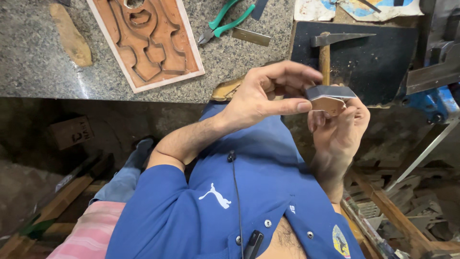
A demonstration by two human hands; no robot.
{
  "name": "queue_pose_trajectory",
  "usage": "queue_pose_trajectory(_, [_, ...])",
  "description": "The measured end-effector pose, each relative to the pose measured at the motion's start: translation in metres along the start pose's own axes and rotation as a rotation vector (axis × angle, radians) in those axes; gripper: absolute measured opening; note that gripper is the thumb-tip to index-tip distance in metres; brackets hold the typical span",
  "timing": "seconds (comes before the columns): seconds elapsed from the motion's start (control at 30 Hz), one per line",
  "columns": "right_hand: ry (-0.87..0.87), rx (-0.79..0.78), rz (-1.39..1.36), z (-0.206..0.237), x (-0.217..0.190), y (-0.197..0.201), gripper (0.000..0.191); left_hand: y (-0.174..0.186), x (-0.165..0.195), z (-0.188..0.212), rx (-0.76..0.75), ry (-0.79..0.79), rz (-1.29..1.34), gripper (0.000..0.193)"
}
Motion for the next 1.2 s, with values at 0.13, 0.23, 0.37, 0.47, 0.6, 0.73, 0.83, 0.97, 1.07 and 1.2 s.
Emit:
queue_pose_trajectory(0.13, [0.002,0.018,-0.006,0.010,0.000,-0.009,0.060,-0.001,-0.008,0.000,0.002,0.014,0.094,0.053])
queue_pose_trajectory(0.23, [-0.042,0.071,-0.032,0.014,0.003,-0.010,0.058,-0.005,-0.021,-0.003,0.014,0.050,0.147,0.048])
queue_pose_trajectory(0.37, [-0.085,0.151,-0.078,0.016,0.012,-0.003,0.058,-0.010,-0.023,-0.005,-0.039,-0.056,0.239,0.033])
queue_pose_trajectory(0.47, [-0.094,0.033,-0.087,0.016,0.022,-0.004,0.061,-0.008,-0.030,-0.004,-0.031,-0.019,0.250,0.030])
queue_pose_trajectory(0.6, [-0.143,0.052,-0.295,0.015,0.046,0.015,0.051,-0.006,-0.042,-0.003,-0.001,0.069,0.305,0.035])
queue_pose_trajectory(0.73, [-0.213,-0.072,-0.511,0.007,0.074,0.036,0.045,-0.010,-0.046,-0.009,0.016,-0.060,0.265,0.029])
queue_pose_trajectory(0.83, [-0.250,-0.012,-0.735,0.007,0.101,0.054,0.040,-0.012,-0.059,-0.013,0.060,-0.036,0.345,0.028])
queue_pose_trajectory(0.97, [-0.244,0.035,-0.740,0.001,0.122,0.064,0.034,-0.014,-0.083,-0.015,0.044,0.057,0.518,0.030])
queue_pose_trajectory(1.07, [-0.284,0.054,-0.783,-0.009,0.132,0.063,0.043,0.003,-0.106,-0.021,0.161,0.091,0.439,0.025])
queue_pose_trajectory(1.2, [-0.280,0.203,-0.702,-0.025,0.143,0.081,0.055,0.040,-0.118,-0.039,0.163,0.009,0.021,0.021])
Point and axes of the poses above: each hand's wrist, its own z-axis away from the middle knuckle, its own y-axis out of the back of the hand, x = y × z, the point moved 7 cm from there along -z, towards the middle knuckle, and after that the axes turned 2 degrees about -y, right-handed, at the moved point
